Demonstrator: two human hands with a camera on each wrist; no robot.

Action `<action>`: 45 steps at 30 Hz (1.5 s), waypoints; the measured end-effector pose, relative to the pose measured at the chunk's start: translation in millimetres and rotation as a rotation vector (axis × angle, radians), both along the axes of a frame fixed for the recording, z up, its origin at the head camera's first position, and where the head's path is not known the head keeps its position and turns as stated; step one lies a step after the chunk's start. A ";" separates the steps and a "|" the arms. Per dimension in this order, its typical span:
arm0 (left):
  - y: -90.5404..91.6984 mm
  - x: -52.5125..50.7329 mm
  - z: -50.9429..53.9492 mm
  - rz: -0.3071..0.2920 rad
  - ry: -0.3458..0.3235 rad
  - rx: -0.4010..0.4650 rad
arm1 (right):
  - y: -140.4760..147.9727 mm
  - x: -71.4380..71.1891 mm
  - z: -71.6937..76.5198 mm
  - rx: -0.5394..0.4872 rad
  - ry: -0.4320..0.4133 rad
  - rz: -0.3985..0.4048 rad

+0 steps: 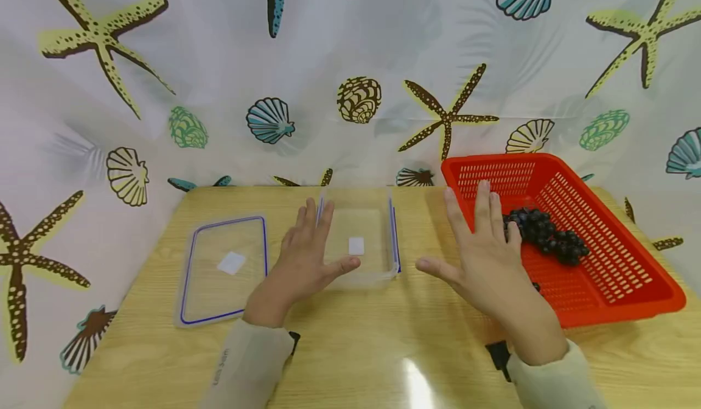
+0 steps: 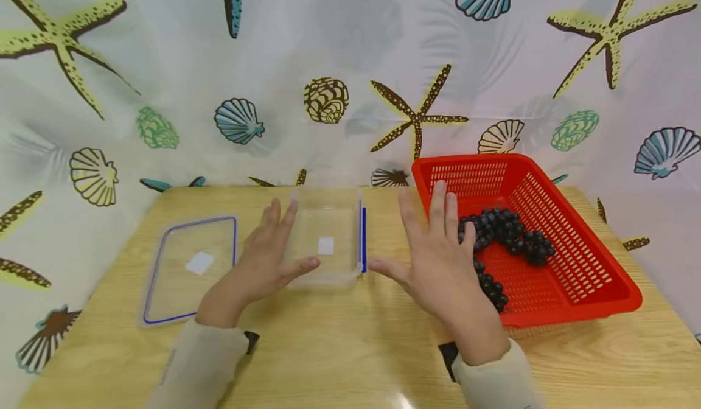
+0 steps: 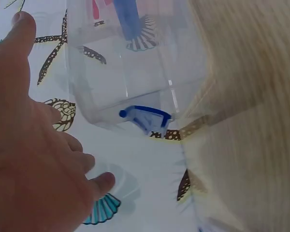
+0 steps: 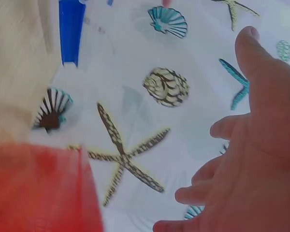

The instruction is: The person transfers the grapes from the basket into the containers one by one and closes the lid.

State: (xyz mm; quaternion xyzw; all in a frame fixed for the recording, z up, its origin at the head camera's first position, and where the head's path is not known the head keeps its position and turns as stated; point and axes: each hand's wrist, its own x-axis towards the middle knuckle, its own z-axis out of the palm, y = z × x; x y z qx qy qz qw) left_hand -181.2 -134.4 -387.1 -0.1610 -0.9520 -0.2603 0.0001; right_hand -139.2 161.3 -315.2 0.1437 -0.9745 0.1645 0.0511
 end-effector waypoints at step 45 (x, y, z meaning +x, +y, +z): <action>-7.8 -1.4 -28.7 -0.029 -0.315 0.167 | 216.4 -115.0 -73.6 0.012 -0.643 0.099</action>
